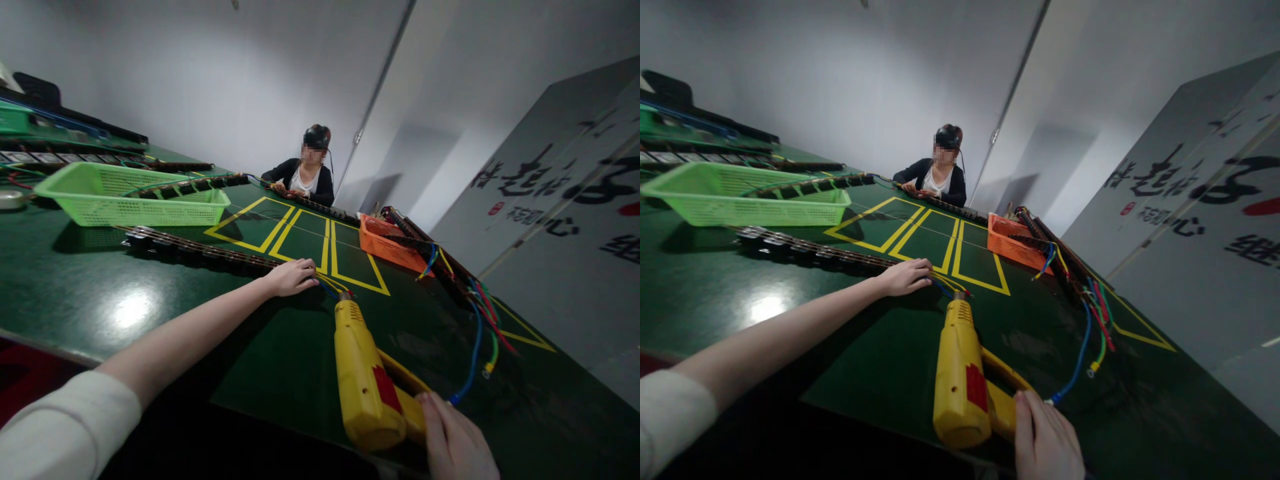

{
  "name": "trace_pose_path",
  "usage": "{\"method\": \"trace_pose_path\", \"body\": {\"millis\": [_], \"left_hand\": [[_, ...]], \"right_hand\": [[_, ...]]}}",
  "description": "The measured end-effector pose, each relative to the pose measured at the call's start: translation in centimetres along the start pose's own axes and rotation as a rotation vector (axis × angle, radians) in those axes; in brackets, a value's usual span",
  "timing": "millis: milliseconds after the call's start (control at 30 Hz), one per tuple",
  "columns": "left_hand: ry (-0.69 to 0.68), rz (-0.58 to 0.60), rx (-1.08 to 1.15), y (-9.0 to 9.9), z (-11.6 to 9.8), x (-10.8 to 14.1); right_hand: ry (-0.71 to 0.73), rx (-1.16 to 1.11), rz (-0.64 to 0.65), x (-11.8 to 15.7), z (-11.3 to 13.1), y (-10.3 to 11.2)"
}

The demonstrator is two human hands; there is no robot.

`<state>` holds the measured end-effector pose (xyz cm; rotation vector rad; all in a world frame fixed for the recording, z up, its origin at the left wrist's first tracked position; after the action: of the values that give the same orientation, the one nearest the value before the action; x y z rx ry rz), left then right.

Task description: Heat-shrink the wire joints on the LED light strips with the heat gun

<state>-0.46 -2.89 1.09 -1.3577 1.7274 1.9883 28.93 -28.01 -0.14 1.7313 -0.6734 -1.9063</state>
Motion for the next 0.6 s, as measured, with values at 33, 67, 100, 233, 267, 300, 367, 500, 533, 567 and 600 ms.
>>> {"method": "trace_pose_path", "body": {"millis": [33,67,100,233,267,300,367,500,533,567,600], "left_hand": [[0.003,0.001,0.018,0.1,0.0,0.0],[0.005,0.002,0.037,0.1,-0.1,0.0],[0.010,0.000,0.053,0.1,0.0,0.0],[0.069,-0.006,0.103,0.2,0.2,-0.1],[0.084,-0.004,0.113,0.2,0.2,-0.1],[0.095,-0.003,0.122,0.2,0.2,-0.1],[0.112,-0.008,0.136,0.2,0.3,-0.1],[0.129,-0.018,0.159,0.2,0.5,-0.1],[0.135,-0.018,0.163,0.2,0.5,-0.2],[0.141,-0.017,0.167,0.2,0.5,-0.2],[0.150,-0.017,0.173,0.2,0.4,-0.2]], "right_hand": [[0.038,0.002,-0.008,-0.1,0.6,0.0],[0.077,-0.003,-0.011,-0.3,1.2,0.0],[0.113,-0.015,-0.005,-0.5,1.9,0.0],[0.110,-0.099,0.025,-1.1,5.3,-0.3],[0.090,-0.124,0.036,-1.2,6.2,-0.4],[0.074,-0.150,0.053,-1.3,7.0,-0.5],[0.046,-0.183,0.077,-1.4,8.4,-0.6],[0.027,-0.213,0.099,-1.5,9.8,-0.8],[0.019,-0.217,0.098,-1.5,9.9,-0.8],[0.007,-0.218,0.094,-1.4,9.9,-0.8],[-0.004,-0.219,0.088,-1.4,9.9,-0.7]]}}
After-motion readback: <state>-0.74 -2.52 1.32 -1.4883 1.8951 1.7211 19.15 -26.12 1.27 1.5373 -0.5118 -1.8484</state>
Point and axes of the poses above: each hand's wrist, its own x-axis away from the middle knuckle, its own y-axis out of the back of the hand, z = x × y, the point moved 1 cm from there along -x, towards the middle knuckle, and after that the axes turned 13 degrees about -z, right-handed, at the moved point
